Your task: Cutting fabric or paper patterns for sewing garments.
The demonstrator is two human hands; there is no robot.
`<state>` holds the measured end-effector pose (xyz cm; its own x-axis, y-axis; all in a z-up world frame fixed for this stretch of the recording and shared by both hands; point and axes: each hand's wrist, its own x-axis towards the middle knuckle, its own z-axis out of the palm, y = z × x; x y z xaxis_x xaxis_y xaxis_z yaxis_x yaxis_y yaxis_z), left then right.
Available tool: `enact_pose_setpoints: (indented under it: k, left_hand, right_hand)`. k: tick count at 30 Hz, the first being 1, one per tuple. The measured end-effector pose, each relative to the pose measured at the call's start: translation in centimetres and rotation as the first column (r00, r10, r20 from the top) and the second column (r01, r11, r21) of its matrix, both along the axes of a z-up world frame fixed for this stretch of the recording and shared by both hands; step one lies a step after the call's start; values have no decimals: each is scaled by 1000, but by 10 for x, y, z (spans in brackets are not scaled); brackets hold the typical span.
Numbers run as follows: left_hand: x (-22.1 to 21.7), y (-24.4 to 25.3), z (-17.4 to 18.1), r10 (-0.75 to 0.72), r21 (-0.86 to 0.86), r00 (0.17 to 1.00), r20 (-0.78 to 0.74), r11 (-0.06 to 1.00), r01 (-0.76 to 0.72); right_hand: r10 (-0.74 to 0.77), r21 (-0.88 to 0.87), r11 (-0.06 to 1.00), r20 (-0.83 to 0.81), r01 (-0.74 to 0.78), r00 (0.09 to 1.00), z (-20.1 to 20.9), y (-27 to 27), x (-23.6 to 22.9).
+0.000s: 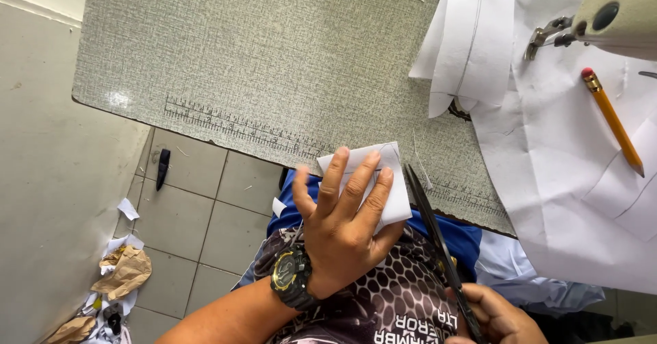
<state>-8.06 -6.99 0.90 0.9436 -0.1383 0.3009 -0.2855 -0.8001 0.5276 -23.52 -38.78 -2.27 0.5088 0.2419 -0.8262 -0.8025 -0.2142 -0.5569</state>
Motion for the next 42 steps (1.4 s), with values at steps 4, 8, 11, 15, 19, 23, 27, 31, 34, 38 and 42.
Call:
enact_pose_setpoints:
  k: [4,8,11,15,19,23,27,31,34,38,42]
  left_hand:
    - [-5,-2,-9,-37,-45,999,-30,998,36]
    - [-9,-1,-12,-41,-102,999,-21,994,38]
    - [-11,-1,-13,-60,-101,998,-13,993,59]
    - [-10,0,-11,-58,-104,998,-11,993,56]
    - [-9,1,-9,-67,-131,998,-18,989,64]
    - [-9,1,-8,-57,-111,998,-12,992,55]
    - [-9,0,-8,-63,-123,998,-15,991,60]
    - [-9,-2,-9,-42,-142,999,-6,989,41]
    - [-8,-2,-8,-46,-149,999,-9,988,44]
    - [-8,-4,-8,-22,-156,1000,-2,988,22]
    - [-9,-3,-9,-30,-163,1000,-10,986,27]
  right_hand:
    - [9,-20,1000,-90,-10,996,16,13,11]
    - [12,38,999,-52,-10,999,19,26,15]
    - [-12,-95,995,3,12,1000,19,35,14]
    - [-94,-79,993,-34,92,995,19,41,17]
    - [-60,-75,995,4,61,998,15,41,14]
    - [-34,-55,998,31,35,999,15,42,18]
    - [-21,-91,996,43,25,999,14,43,18]
    - [60,-179,983,107,-40,992,21,51,24]
    - [35,-128,992,122,-19,992,11,45,15]
    - [85,-239,970,127,-52,988,23,56,25]
    - [80,-238,970,146,-43,986,21,56,22]
